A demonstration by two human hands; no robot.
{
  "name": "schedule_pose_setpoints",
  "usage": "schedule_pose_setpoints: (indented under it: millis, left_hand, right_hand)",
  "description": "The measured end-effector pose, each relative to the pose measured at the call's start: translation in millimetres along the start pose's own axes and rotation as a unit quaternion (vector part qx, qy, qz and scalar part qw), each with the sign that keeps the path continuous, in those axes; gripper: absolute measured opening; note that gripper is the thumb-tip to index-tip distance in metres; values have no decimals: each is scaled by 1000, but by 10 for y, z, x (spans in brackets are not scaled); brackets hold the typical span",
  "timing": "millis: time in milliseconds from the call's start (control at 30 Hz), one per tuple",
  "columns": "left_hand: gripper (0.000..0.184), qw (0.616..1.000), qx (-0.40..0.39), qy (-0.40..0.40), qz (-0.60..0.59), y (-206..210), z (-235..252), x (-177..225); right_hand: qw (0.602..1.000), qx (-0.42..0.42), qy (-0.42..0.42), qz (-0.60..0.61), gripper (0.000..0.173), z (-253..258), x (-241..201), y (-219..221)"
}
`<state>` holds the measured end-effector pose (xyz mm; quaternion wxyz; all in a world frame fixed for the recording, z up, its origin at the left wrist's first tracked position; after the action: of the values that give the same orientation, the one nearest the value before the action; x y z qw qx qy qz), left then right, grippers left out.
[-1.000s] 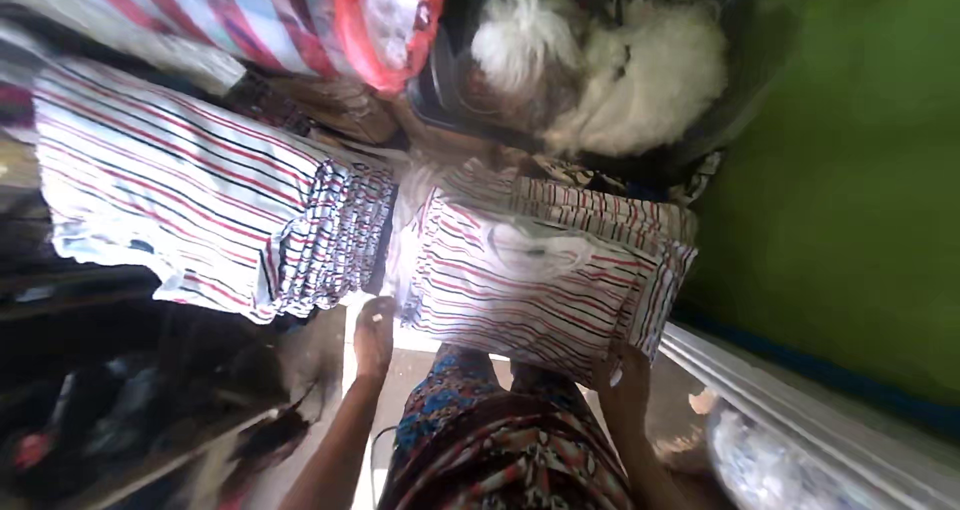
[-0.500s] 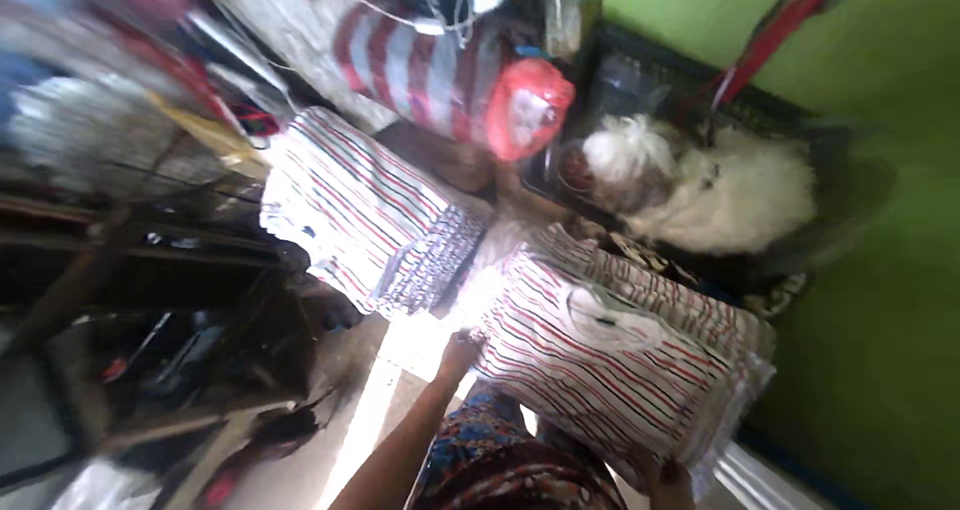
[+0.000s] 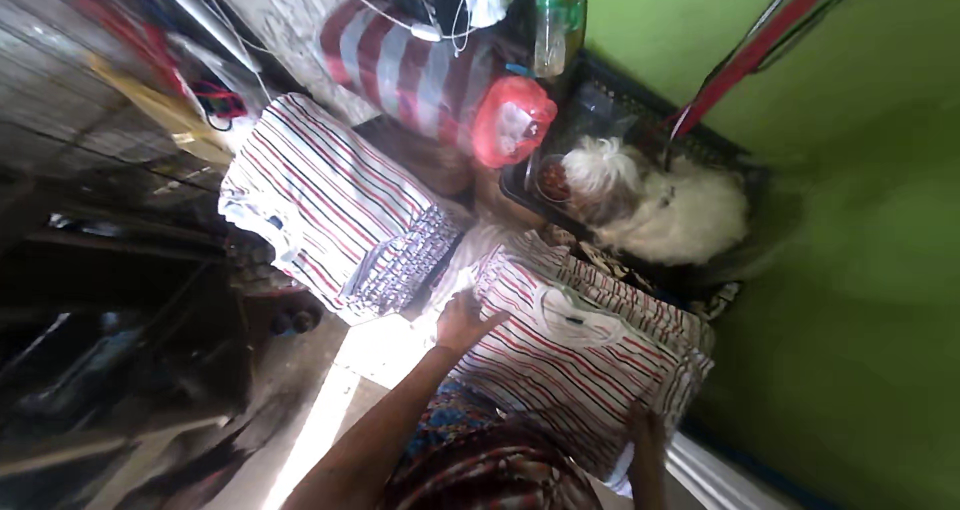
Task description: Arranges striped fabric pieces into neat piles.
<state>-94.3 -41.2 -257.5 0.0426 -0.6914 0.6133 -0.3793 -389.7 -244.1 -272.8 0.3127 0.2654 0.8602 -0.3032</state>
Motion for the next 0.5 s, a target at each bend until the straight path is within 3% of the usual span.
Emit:
schedule_pose_setpoints:
  millis: [133,300,433,500]
  left_hand:
    - [102,998,-39,0,-52,-167,259,145]
    - [108,994,-63,-39,-86,-186,276,214]
    - [103,989,-104,-86,-61,-194,190,272]
    - [96,993,-86,-72,-38,-204,161,302]
  right_hand:
    - [1000,-1,14,-25,55,166,-227,-24]
    - [999,-20,38,34,62,379,-515,-25]
    - [998,-31,44,44,74,403,-532,-29]
    - [997,-29,49,43,79,371,-504,-21]
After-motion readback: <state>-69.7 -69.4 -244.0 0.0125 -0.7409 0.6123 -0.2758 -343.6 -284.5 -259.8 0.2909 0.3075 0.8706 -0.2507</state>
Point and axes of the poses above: each hand's wrist, its own z-axis towards the middle knuckle, its own y-axis out of the palm, x = y × z, the point moved 1 cm from there along z, towards the middle knuckle, and after that the axes turned 14 degrees about -x, right-handed, at the moved point
